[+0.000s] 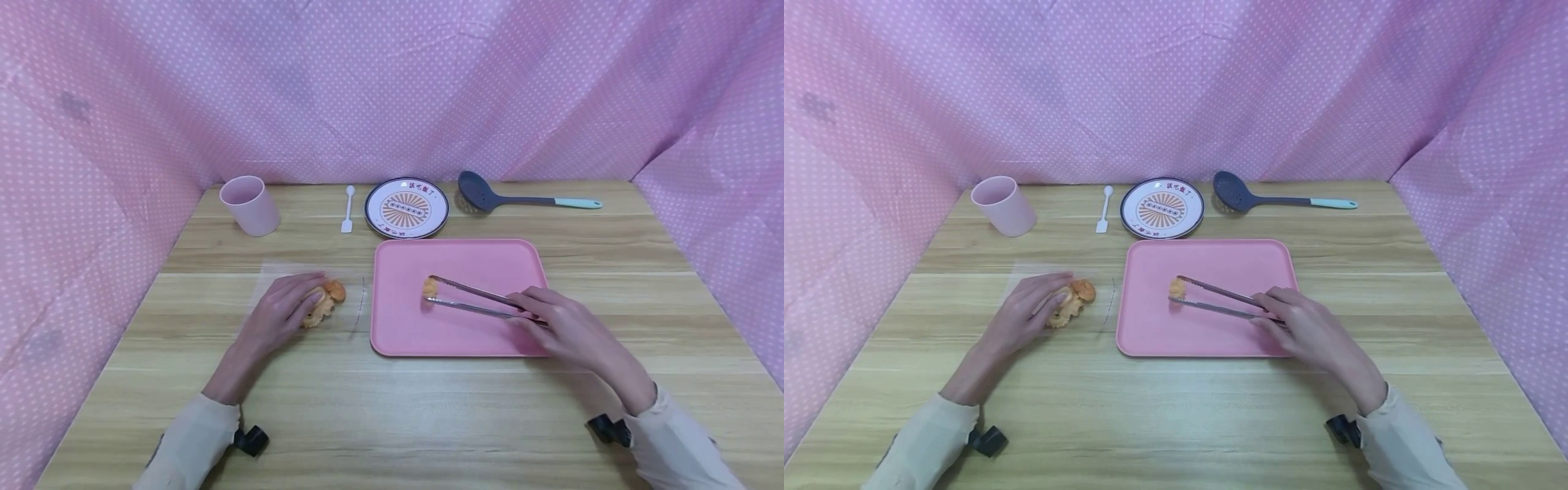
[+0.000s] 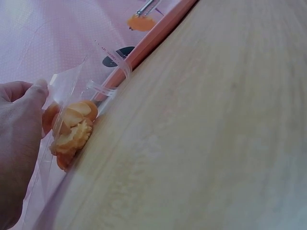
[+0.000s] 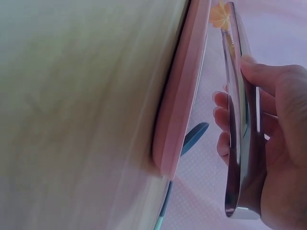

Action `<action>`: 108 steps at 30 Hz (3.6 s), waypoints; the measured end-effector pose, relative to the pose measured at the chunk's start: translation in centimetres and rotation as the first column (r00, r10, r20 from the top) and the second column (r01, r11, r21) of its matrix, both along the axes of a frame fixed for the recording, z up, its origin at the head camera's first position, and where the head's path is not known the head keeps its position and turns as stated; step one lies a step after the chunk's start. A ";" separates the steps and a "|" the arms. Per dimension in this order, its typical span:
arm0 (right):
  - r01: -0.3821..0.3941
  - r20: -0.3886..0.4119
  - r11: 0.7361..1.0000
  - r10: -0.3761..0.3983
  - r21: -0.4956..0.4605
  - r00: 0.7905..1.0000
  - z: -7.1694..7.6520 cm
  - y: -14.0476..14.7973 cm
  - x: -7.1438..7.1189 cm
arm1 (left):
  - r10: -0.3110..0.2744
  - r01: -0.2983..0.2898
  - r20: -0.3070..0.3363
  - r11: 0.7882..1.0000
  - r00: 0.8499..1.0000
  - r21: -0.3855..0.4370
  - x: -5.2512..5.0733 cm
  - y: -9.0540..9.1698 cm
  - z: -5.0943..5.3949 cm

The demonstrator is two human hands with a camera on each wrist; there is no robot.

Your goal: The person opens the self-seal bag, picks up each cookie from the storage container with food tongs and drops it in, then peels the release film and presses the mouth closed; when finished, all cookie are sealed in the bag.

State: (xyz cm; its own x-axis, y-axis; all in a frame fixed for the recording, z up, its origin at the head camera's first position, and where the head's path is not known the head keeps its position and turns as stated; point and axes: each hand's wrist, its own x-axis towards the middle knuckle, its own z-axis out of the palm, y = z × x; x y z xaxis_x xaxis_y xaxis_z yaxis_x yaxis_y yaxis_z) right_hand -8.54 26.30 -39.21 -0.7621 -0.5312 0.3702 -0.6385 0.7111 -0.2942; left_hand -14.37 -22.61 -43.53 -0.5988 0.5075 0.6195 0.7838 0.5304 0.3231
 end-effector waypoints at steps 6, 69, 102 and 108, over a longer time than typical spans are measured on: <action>-0.052 0.013 0.998 0.053 -0.021 0.999 0.1 -1.3 -0.9 | 0.000 0.000 -0.001 1.000 1.000 0.000 -0.1 0.0 -0.1; -0.173 0.167 0.985 0.167 0.021 0.972 1.0 -13.1 -5.6 | 0.006 -0.006 0.015 1.000 1.000 -0.013 0.0 0.0 0.2; -0.126 0.313 0.992 0.129 -0.030 0.941 1.4 -16.1 -6.0 | 0.046 -0.045 0.058 0.998 0.997 -0.032 0.3 0.3 0.7; -0.116 0.381 0.991 0.132 -0.065 0.915 1.3 -16.4 -6.1 | 0.058 -0.056 0.063 0.998 0.996 -0.025 0.3 0.3 0.7</action>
State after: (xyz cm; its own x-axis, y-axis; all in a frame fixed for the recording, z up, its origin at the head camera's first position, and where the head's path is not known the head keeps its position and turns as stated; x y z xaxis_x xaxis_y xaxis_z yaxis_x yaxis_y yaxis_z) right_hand -14.65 9.92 -37.92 -0.7790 -0.6211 0.0861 -0.5531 0.6161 -0.5608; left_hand -14.03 -22.33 -42.82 -0.6648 0.4852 0.5681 0.7305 0.5815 0.3582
